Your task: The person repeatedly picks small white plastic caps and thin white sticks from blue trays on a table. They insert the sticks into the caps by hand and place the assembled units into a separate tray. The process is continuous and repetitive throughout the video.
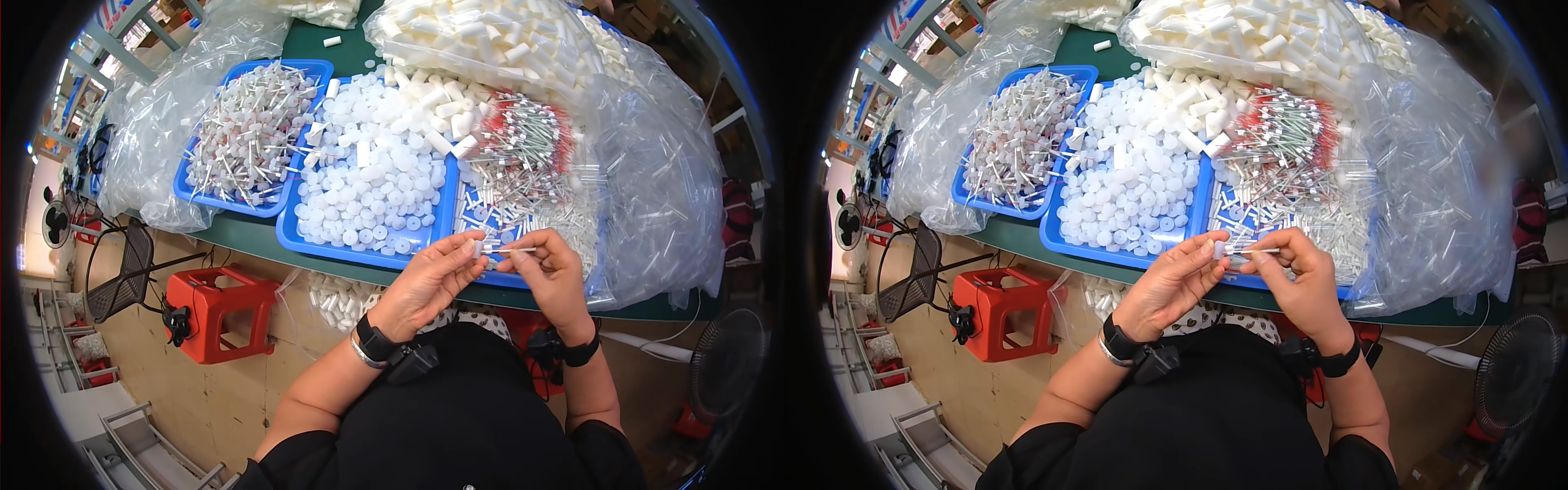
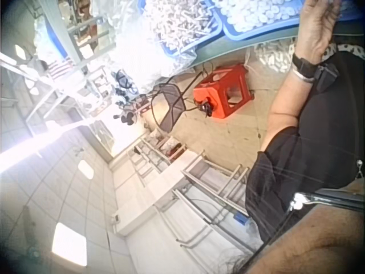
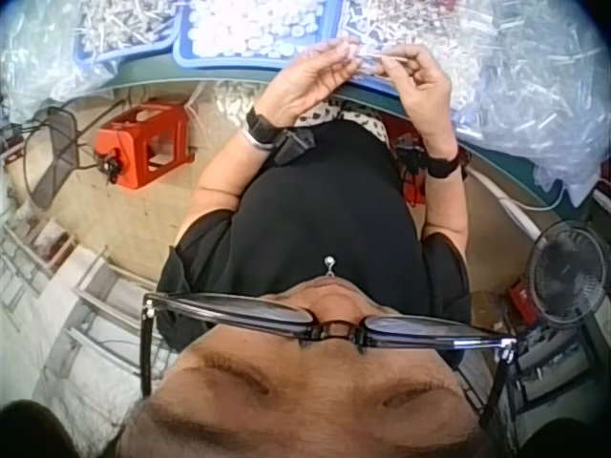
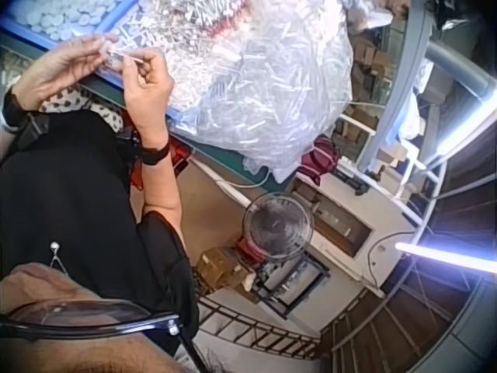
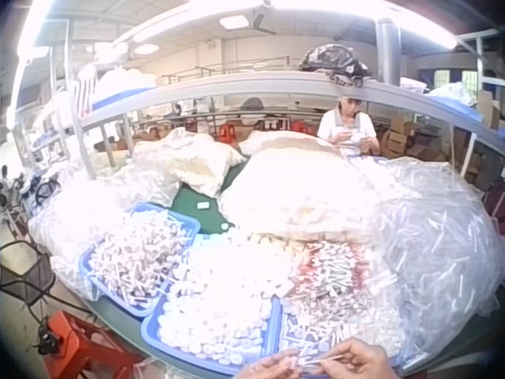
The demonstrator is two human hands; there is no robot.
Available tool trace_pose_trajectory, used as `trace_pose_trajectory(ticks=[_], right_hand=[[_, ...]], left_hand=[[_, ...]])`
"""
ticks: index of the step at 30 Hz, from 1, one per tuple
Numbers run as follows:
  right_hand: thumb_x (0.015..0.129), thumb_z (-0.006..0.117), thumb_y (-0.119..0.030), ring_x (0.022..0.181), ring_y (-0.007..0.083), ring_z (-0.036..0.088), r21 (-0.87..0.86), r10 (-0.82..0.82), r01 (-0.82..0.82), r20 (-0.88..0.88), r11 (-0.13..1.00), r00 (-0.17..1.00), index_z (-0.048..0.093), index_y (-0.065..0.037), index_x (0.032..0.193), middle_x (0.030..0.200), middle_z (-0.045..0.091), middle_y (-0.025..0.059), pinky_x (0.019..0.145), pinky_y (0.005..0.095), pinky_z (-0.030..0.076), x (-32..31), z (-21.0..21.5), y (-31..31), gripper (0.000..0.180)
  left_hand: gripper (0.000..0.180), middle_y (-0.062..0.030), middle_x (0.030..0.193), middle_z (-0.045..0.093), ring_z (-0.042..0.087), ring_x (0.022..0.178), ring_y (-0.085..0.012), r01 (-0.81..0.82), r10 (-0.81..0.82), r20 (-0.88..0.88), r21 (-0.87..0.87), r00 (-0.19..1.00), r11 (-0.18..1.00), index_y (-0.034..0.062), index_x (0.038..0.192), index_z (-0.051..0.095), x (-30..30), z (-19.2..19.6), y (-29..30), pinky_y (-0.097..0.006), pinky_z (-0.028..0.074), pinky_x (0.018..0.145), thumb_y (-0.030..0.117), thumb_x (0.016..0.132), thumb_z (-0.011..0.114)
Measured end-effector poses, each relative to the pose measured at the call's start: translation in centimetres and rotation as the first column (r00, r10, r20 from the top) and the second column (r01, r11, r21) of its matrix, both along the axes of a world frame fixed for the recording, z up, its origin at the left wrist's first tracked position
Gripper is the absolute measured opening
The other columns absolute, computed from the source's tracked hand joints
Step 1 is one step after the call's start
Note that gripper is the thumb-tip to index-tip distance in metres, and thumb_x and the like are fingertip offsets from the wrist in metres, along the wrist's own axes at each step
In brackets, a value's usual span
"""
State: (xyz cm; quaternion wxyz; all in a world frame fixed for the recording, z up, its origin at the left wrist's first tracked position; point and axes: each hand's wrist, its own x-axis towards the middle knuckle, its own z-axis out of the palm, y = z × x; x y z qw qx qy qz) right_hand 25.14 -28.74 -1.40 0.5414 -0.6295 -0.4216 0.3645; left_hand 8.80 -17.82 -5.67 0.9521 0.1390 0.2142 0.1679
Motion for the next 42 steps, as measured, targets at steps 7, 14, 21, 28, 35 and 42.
trace_pose_trajectory(ticks=[7,14,21,28,35,42], right_hand=[[0.084,0.069,-0.005,0.067,0.0224,0.068,-0.014,0.092,-0.101,0.542,0.995,0.835,0.065,0.0,0.093,0.08,0.068,0.0136,0.057,0.0294,0.051,-0.3,0.4,0.4,0.011],[0.084,0.068,-0.004,0.061,0.025,0.066,-0.115,-0.001,0.039,0.317,0.993,0.948,0.068,0.0,0.092,0.074,0.067,0.0133,0.052,0.0317,0.051,-1.8,0.5,0.7,0.009],[0.082,0.067,0.0,0.062,0.0259,0.066,0.149,-0.016,-0.136,0.73,0.979,0.683,0.069,-0.001,0.096,0.076,0.067,0.0138,0.053,0.0321,0.051,-0.5,-0.4,1.1,0.014],[0.086,0.065,-0.005,0.064,0.0205,0.067,-0.078,0.094,-0.069,0.397,0.995,0.913,0.067,0.001,0.1,0.076,0.067,0.0134,0.056,0.0298,0.051,-0.5,-0.6,0.9,0.015],[0.085,0.064,-0.008,0.07,0.0249,0.066,-0.104,0.148,-0.105,0.693,0.989,0.705,0.068,0.0,0.095,0.078,0.067,0.0146,0.064,0.0345,0.052,3.3,-0.7,0.6,0.013],[0.074,0.061,-0.002,0.074,0.0301,0.061,-0.262,0.346,-0.267,0.873,0.927,0.344,0.062,-0.002,0.075,0.073,0.058,0.0131,0.066,0.0413,0.05,2.8,-2.3,1.3,0.001]], left_hand=[[0.031,-0.0046,0.098,0.063,0.063,0.092,-0.0115,0.019,-0.017,-0.045,0.054,0.999,0.998,-0.0019,0.119,0.058,0.0,-0.1,-0.2,-0.021,0.053,0.084,0.014,0.093,0.063],[0.032,-0.0027,0.098,0.063,0.058,0.08,-0.0087,0.035,-0.029,0.105,-0.051,0.994,0.998,0.0015,0.12,0.058,0.5,-1.6,-1.3,-0.023,0.051,0.073,0.02,0.095,0.061],[0.029,-0.0002,0.088,0.063,0.059,0.077,-0.007,0.065,-0.065,0.014,-0.025,0.998,0.998,0.0025,0.119,0.059,0.6,-0.9,-0.8,-0.022,0.051,0.071,0.021,0.096,0.059],[0.032,-0.0004,0.086,0.062,0.059,0.075,-0.0072,0.026,-0.025,-0.031,0.037,0.999,0.999,-0.0006,0.119,0.058,0.6,-0.9,-0.9,-0.021,0.051,0.07,0.022,0.096,0.059],[0.034,-0.0025,0.088,0.063,0.06,0.075,-0.0088,-0.153,0.17,-0.072,0.197,0.983,0.968,-0.0014,0.119,0.057,-0.6,-0.3,0.9,-0.022,0.052,0.07,0.024,0.096,0.059],[0.033,-0.0078,0.098,0.064,0.064,0.087,-0.013,-0.146,0.189,-0.155,0.254,0.97,0.956,-0.0023,0.118,0.058,-0.4,-0.2,0.6,-0.025,0.054,0.077,0.022,0.096,0.06]])
